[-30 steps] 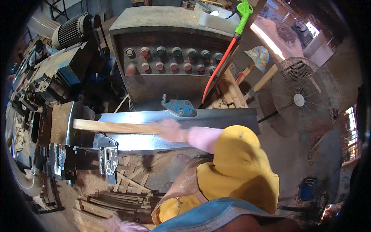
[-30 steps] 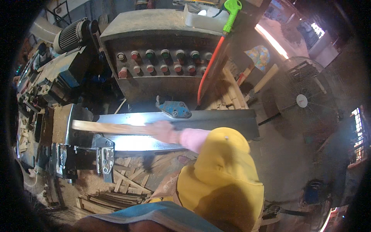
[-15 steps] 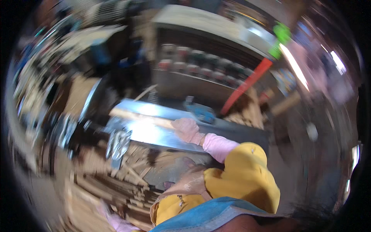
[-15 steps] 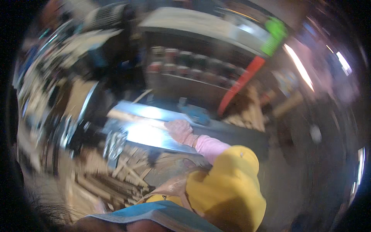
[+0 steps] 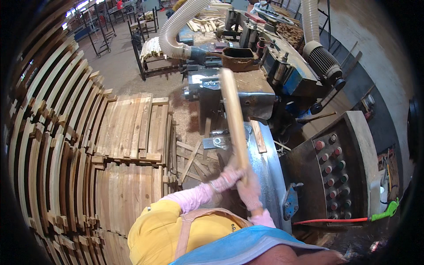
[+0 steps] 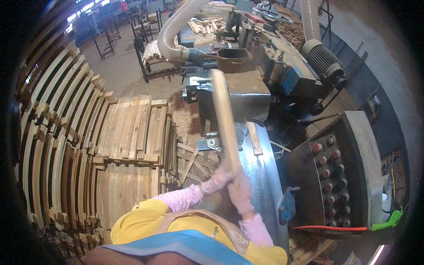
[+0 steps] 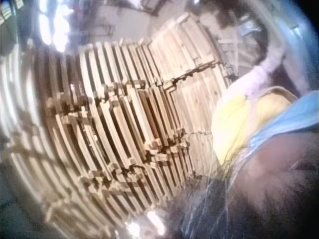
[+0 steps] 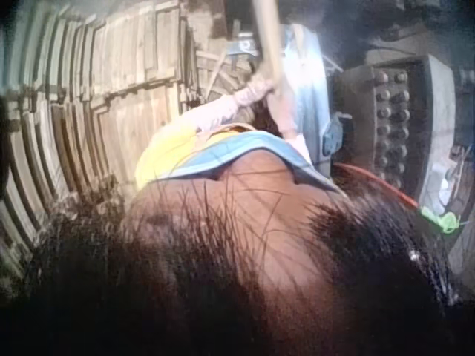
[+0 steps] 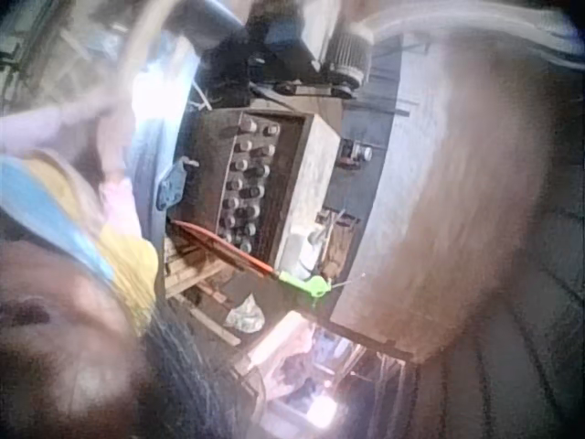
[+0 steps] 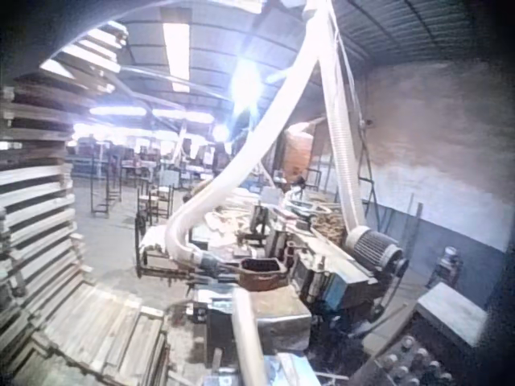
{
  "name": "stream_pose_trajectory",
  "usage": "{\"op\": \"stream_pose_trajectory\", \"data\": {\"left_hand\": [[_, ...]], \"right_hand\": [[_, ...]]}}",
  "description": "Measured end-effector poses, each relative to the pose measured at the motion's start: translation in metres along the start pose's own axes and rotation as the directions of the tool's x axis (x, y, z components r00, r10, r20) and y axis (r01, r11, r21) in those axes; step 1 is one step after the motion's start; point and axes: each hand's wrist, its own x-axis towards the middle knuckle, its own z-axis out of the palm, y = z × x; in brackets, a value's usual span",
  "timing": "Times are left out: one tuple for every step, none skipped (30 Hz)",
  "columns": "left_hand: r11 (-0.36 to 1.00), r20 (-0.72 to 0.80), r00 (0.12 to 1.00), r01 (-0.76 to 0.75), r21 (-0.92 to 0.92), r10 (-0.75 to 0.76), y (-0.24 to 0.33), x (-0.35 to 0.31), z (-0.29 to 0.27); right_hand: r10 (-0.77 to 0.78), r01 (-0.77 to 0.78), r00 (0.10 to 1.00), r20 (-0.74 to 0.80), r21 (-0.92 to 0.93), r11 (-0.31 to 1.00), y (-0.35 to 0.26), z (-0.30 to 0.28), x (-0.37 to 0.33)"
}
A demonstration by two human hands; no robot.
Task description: The person feeds wood boards into a planing machine one by one, moves to a large stack of wooden frames to pick up and place a frame on top, and returns to planing more boards.
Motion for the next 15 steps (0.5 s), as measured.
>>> {"op": "stream_pose_trajectory", "data": {"left_hand": [[1.000, 0.144, 0.989, -0.024, -0.016, 0.026, -0.001, -0.010, 0.007], [0.998, 0.286, 0.957, -0.046, -0.049, 0.058, 0.000, -0.021, 0.014], [0.998, 0.472, 0.880, 0.055, -0.012, -0.043, 0.027, -0.039, 0.019], [0.992, 0.504, 0.854, 0.117, 0.049, -0.126, 0.013, -0.045, 0.017], [0.977, 0.520, 0.827, 0.177, 0.122, -0.214, -0.011, -0.051, 0.016], [0.966, 0.441, 0.861, 0.198, 0.168, -0.253, -0.025, -0.056, 0.006], [0.950, 0.372, 0.880, 0.224, 0.219, -0.293, -0.037, -0.061, -0.004], [0.928, 0.303, 0.892, 0.257, 0.270, -0.335, -0.043, -0.067, -0.014], [0.879, 0.216, 0.885, 0.325, 0.349, -0.413, -0.032, -0.071, -0.024], [0.853, 0.176, 0.887, 0.331, 0.404, -0.427, -0.032, -0.074, -0.036], [0.824, 0.135, 0.888, 0.338, 0.455, -0.439, -0.036, -0.076, -0.047], [0.823, 0.110, 0.908, 0.309, 0.477, -0.404, -0.046, -0.073, -0.057], [0.815, 0.062, 0.929, 0.286, 0.503, -0.365, -0.059, -0.071, -0.068], [0.811, 0.018, 0.946, 0.267, 0.521, -0.323, -0.068, -0.071, -0.077], [0.807, -0.001, 0.948, 0.272, 0.525, -0.319, -0.069, -0.067, -0.085]], "right_hand": [[0.022, -0.023, 0.999, -0.043, -0.025, 0.999, 0.021, -0.013, -0.021], [0.100, -0.102, 0.995, -0.020, -0.079, 0.992, 0.034, -0.029, -0.047], [0.191, -0.191, 0.981, -0.013, -0.134, 0.972, 0.056, -0.044, -0.078], [0.042, -0.069, 0.994, -0.104, -0.267, 0.961, 0.095, -0.052, -0.125], [0.143, -0.147, 0.989, -0.034, -0.326, 0.934, 0.108, -0.067, -0.161], [0.234, -0.197, 0.971, 0.046, -0.394, 0.898, 0.116, -0.083, -0.186], [0.161, -0.152, 0.987, -0.017, -0.442, 0.884, 0.139, -0.085, -0.209], [0.089, -0.115, 0.993, -0.077, -0.489, 0.865, 0.163, -0.084, -0.232], [0.019, -0.087, 0.991, -0.132, -0.533, 0.842, 0.175, -0.081, -0.244], [0.080, -0.133, 0.989, -0.122, -0.529, 0.838, 0.135, -0.093, -0.215], [0.010, -0.077, 0.990, -0.143, -0.467, 0.881, 0.168, -0.081, -0.195], [0.083, -0.114, 0.993, -0.082, -0.508, 0.854, 0.136, -0.092, -0.164], [0.073, -0.116, 0.992, -0.101, -0.526, 0.843, 0.129, -0.086, -0.132], [0.063, -0.116, 0.991, -0.115, -0.552, 0.826, 0.126, -0.076, -0.102], [-0.044, -0.081, 0.976, -0.212, -0.548, 0.833, 0.134, -0.057, -0.075]]}}
